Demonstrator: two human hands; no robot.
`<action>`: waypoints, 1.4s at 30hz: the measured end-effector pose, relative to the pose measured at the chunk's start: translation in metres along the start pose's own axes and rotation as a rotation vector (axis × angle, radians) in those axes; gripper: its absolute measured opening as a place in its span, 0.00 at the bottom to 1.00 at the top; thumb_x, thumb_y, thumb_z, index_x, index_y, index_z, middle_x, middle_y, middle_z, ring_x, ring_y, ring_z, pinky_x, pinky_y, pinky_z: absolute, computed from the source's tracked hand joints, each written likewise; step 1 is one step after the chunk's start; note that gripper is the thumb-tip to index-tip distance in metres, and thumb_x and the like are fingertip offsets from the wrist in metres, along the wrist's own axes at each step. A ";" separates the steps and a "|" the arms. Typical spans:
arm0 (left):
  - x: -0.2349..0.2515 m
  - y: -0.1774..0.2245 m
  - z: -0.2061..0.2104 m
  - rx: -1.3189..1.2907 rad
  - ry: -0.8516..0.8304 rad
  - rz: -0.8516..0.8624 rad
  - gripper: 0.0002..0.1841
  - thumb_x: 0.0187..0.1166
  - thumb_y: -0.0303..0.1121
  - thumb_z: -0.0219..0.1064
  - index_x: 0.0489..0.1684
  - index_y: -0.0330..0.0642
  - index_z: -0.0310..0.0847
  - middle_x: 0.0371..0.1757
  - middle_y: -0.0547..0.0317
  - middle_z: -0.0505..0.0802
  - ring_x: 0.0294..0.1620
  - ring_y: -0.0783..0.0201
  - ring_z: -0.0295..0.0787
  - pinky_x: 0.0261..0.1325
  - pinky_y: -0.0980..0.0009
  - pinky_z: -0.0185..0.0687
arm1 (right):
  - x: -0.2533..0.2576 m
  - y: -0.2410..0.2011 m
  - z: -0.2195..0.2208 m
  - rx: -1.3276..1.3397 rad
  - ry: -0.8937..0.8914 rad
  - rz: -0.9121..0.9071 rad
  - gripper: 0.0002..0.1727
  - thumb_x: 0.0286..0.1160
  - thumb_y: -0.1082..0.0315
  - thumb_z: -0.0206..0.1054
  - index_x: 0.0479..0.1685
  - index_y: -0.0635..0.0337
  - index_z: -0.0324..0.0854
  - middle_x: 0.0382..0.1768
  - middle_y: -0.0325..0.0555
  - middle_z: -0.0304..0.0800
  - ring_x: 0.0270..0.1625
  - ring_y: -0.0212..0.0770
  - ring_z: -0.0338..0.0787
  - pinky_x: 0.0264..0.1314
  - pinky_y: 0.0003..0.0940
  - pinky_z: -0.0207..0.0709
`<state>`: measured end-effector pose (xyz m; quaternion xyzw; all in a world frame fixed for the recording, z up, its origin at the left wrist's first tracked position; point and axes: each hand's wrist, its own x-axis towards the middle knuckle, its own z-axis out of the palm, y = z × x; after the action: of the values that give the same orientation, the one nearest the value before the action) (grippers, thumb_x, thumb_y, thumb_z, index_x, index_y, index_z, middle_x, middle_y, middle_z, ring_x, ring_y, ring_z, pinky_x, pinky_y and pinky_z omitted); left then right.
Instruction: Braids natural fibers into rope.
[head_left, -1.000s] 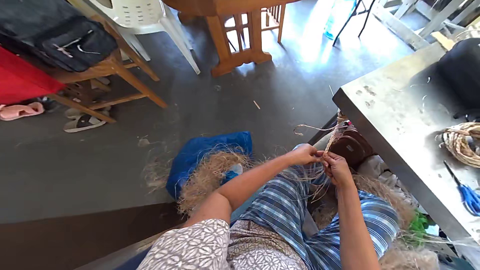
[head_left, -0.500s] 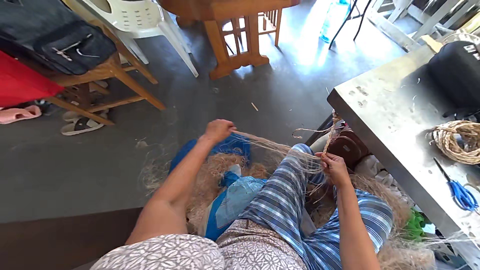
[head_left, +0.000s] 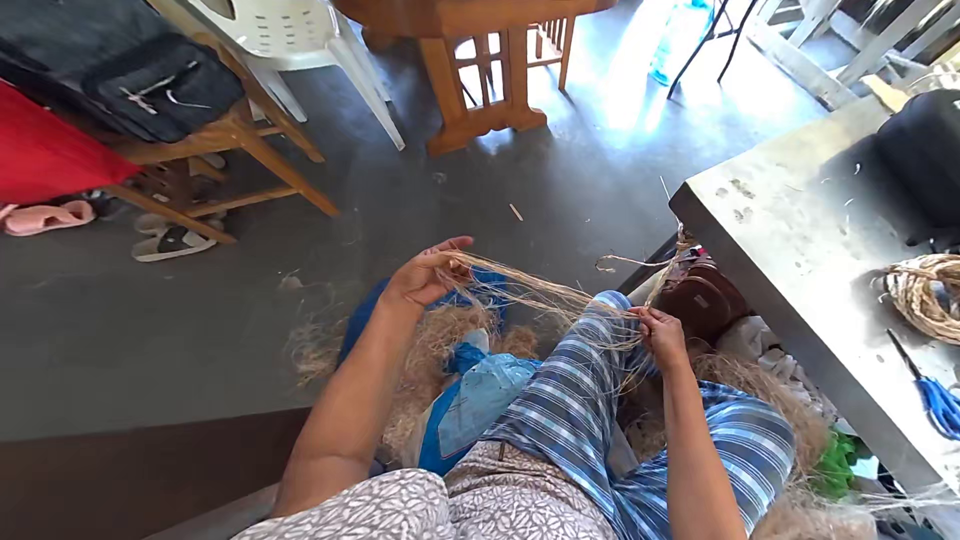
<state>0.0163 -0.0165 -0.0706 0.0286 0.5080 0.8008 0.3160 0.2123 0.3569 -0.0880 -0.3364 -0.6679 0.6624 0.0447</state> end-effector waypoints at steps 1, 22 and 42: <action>0.000 0.002 0.002 -0.035 -0.050 0.039 0.21 0.82 0.26 0.47 0.64 0.52 0.83 0.23 0.74 0.89 0.23 0.78 0.86 0.34 0.80 0.87 | 0.001 0.000 0.001 0.005 0.004 0.002 0.16 0.91 0.72 0.53 0.48 0.70 0.87 0.14 0.31 0.69 0.12 0.23 0.61 0.14 0.19 0.55; 0.015 0.001 -0.019 1.643 0.082 -0.619 0.32 0.67 0.30 0.82 0.73 0.26 0.78 0.62 0.28 0.88 0.67 0.31 0.83 0.71 0.29 0.71 | -0.002 -0.003 0.002 0.165 -0.062 0.024 0.16 0.92 0.72 0.52 0.51 0.71 0.86 0.13 0.30 0.68 0.10 0.22 0.58 0.12 0.17 0.52; 0.066 -0.132 0.261 0.859 -0.300 -0.069 0.28 0.97 0.43 0.41 0.83 0.31 0.68 0.71 0.30 0.84 0.73 0.40 0.82 0.79 0.43 0.70 | -0.022 -0.007 -0.010 0.181 -0.053 -0.067 0.11 0.87 0.77 0.56 0.59 0.71 0.78 0.18 0.37 0.80 0.12 0.23 0.66 0.13 0.18 0.58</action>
<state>0.1226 0.2642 -0.0727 0.2558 0.7434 0.4937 0.3718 0.2317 0.3547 -0.0719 -0.2908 -0.6173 0.7267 0.0792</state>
